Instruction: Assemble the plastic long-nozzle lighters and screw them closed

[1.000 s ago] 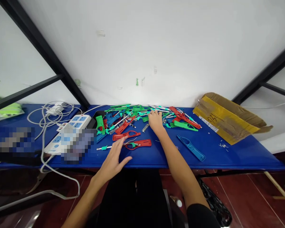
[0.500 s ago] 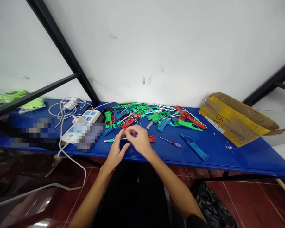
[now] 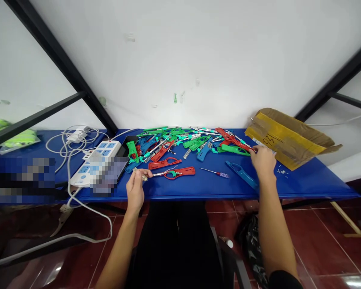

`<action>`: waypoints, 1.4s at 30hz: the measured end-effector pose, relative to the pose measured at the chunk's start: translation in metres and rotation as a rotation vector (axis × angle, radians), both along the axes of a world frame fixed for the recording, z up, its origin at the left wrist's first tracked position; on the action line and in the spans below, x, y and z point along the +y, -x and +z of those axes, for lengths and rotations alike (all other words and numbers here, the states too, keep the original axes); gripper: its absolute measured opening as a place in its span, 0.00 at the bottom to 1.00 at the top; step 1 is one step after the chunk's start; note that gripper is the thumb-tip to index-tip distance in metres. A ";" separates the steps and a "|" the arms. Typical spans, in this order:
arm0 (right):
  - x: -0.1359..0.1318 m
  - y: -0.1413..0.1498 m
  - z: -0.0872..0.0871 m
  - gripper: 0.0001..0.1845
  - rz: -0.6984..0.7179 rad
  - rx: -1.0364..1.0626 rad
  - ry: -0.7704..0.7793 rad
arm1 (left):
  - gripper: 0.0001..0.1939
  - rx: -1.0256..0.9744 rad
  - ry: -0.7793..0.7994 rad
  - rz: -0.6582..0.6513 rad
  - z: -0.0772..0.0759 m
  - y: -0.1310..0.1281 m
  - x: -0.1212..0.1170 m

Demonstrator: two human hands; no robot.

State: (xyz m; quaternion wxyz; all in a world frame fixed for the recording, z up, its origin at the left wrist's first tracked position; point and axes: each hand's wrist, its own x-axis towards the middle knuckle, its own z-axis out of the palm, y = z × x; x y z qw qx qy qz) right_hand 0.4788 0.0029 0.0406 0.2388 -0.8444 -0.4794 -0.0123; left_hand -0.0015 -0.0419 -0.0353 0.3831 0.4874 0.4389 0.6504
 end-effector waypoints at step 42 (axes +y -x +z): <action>-0.032 -0.080 -0.037 0.16 -0.163 -0.088 -0.033 | 0.23 0.043 0.084 -0.109 0.004 0.001 0.009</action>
